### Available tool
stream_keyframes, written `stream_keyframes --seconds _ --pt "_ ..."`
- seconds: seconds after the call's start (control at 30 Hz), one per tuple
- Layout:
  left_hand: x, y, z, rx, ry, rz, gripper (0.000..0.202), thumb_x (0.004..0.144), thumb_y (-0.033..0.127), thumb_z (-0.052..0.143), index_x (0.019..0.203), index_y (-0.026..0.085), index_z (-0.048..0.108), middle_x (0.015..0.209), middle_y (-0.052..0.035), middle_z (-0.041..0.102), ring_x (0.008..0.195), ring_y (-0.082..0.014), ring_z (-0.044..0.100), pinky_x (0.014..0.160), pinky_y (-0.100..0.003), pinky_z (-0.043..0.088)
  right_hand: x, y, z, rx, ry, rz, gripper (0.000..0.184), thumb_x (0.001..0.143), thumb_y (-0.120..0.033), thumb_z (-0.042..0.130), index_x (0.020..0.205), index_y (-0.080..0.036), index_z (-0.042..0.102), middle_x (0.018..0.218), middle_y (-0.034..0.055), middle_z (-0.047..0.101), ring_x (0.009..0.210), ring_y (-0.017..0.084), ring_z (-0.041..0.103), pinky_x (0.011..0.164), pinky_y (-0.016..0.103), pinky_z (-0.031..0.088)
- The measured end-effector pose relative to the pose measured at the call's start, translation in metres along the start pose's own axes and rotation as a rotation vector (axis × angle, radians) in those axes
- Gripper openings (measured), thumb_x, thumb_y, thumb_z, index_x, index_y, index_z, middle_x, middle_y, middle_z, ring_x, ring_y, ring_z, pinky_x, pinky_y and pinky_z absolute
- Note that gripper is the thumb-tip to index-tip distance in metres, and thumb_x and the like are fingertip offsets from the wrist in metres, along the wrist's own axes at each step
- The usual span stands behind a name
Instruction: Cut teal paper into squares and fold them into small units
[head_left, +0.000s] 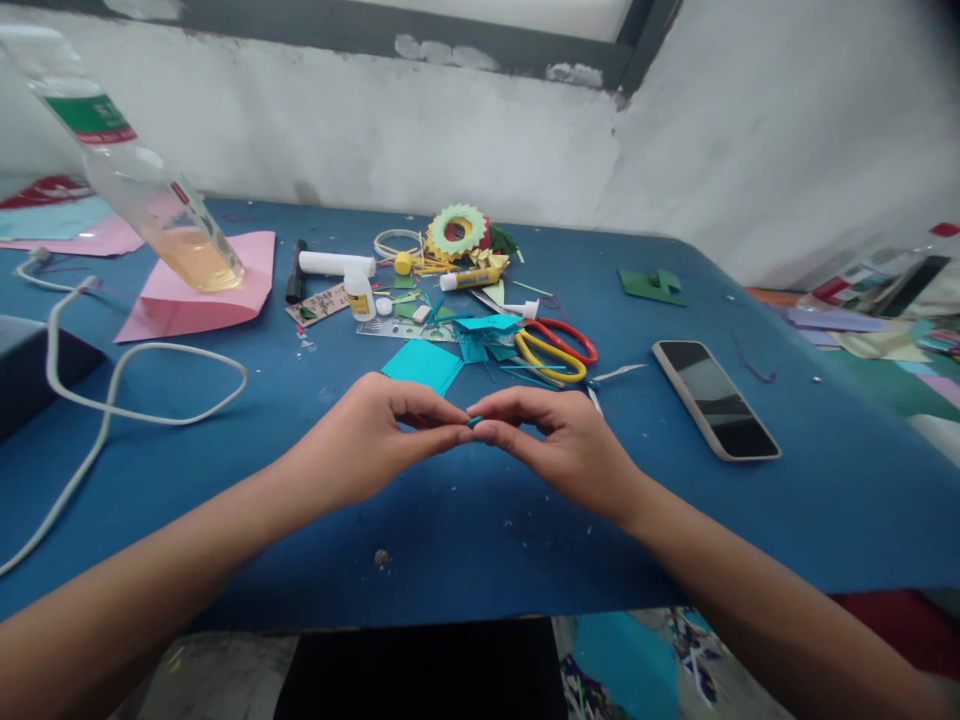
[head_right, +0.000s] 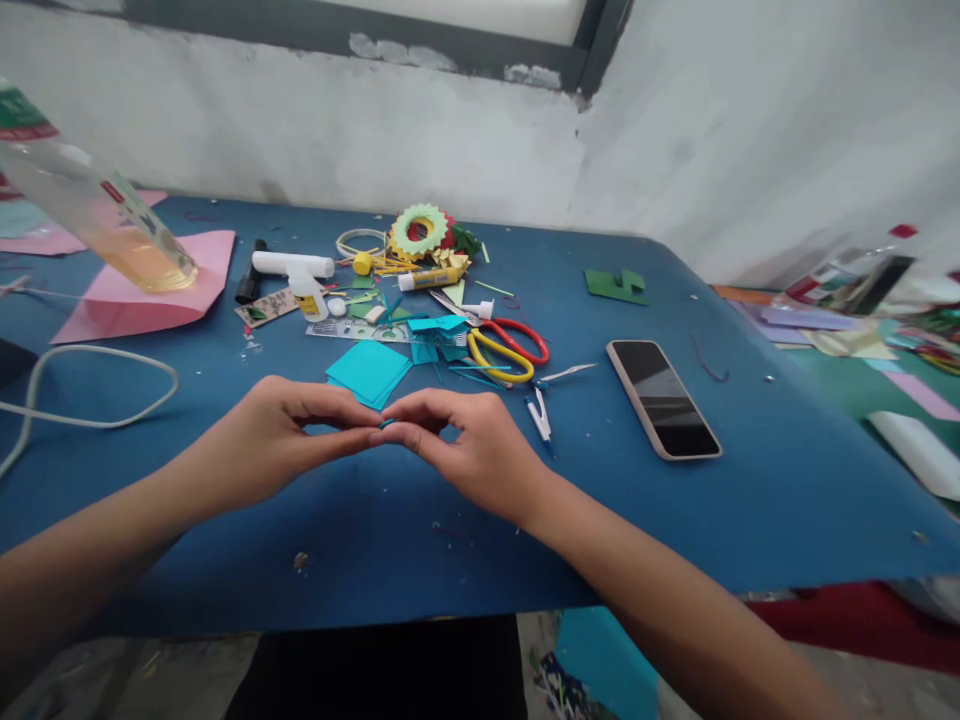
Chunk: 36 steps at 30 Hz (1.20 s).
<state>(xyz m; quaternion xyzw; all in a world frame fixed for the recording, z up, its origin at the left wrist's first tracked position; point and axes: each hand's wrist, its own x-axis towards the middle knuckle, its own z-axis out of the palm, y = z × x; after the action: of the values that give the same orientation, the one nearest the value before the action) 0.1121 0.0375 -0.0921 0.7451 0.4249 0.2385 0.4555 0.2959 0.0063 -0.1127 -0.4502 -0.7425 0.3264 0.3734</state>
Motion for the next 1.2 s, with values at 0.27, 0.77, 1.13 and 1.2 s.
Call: stream_keyframes --seconds 0.27,0.77,1.13,1.2 --pt "0.002 -0.008 0.008 0.010 0.012 -0.031 0.015 0.070 0.031 0.066 0.072 0.018 0.073 0.065 0.0011 0.070 0.062 -0.0125 0.061 0.054 -0.018 0.045 -0.002 0.001 0.004 -0.070 0.053 -0.015 0.009 0.080 -0.019 0.061 0.079 -0.019 0.070 0.074 -0.0007 0.072 0.068 0.013 0.066 0.062 0.021 0.050" --pt "0.010 -0.023 0.013 0.108 0.146 0.140 0.014 0.073 0.026 0.061 0.075 0.016 0.071 0.068 -0.0008 0.070 0.062 -0.0129 0.061 0.060 -0.021 0.047 0.010 0.020 0.001 0.071 0.013 0.131 0.015 0.075 -0.015 0.061 0.087 -0.017 0.069 0.079 0.0021 0.072 0.073 0.015 0.065 0.068 0.028 0.052" --pt "0.016 -0.033 0.011 0.141 0.068 0.174 0.015 0.076 0.027 0.058 0.077 0.016 0.068 0.069 -0.0004 0.068 0.063 -0.0125 0.060 0.061 -0.022 0.047 0.010 0.020 0.005 0.023 0.005 0.149 0.018 0.074 -0.018 0.064 0.092 -0.017 0.064 0.068 -0.0005 0.069 0.064 0.014 0.065 0.065 0.026 0.050" --pt "0.020 -0.036 0.004 0.231 0.075 0.168 0.022 0.079 0.036 0.057 0.083 0.017 0.068 0.077 -0.0023 0.069 0.072 -0.0156 0.062 0.068 -0.025 0.048 0.010 0.022 0.001 -0.013 0.061 0.159 0.014 0.073 -0.020 0.066 0.087 -0.017 0.063 0.069 0.0004 0.069 0.065 0.014 0.065 0.065 0.027 0.050"
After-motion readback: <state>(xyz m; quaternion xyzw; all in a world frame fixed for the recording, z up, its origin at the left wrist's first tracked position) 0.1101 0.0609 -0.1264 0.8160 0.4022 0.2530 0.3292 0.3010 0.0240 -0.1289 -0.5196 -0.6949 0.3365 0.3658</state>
